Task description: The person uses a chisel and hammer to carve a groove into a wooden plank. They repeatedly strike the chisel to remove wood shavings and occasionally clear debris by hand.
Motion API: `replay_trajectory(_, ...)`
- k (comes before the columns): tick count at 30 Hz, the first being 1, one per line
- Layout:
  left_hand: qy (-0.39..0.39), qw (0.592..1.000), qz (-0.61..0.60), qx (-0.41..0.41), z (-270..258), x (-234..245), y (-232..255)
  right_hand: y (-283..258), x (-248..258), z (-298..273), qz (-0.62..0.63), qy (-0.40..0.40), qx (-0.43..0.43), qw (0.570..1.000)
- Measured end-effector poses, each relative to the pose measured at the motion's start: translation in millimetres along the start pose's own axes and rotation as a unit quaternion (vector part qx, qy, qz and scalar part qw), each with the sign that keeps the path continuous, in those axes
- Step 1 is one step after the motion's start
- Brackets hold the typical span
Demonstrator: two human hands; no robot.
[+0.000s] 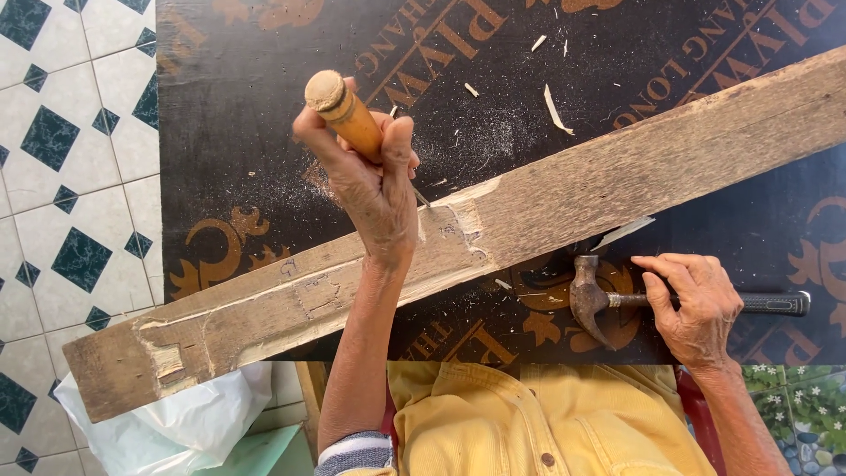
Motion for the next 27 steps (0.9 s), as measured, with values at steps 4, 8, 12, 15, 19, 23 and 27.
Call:
replay_trajectory(4,-0.02,0.995,-0.019,0.094,-4,3,-10,0,0,1,0.001,0.002,-0.002,1.0)
replay_trajectory(8,-0.018,0.997,-0.014,0.075,-4,4,-13,-1,0,1,-0.004,0.001,0.001,1.0)
replay_trajectory(12,-0.027,0.998,-0.022,0.055,-3,3,-1,-1,1,1,-0.004,0.002,0.001,1.0)
replay_trajectory(15,-0.027,0.997,-0.039,0.053,-3,2,2,-2,1,2,0.001,0.001,-0.001,1.0)
replay_trajectory(19,-0.031,0.998,-0.043,0.044,-4,0,4,-2,1,3,0.0,0.003,0.002,1.0)
replay_trajectory(23,-0.036,0.998,-0.048,0.032,-5,0,2,-2,1,2,0.0,0.004,0.005,1.0)
replay_trajectory(27,-0.026,0.999,-0.037,0.026,-6,-3,3,-2,1,3,-0.004,0.001,0.003,1.0)
Point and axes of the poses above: each hand's wrist, its own z-axis towards the middle knuckle, its own x-axis out of the back of the hand, y = z × x, the point moved 4 cm from there along z, towards the middle knuckle, and after that the axes turned 4 degrees about y, right-handed, at the moved point
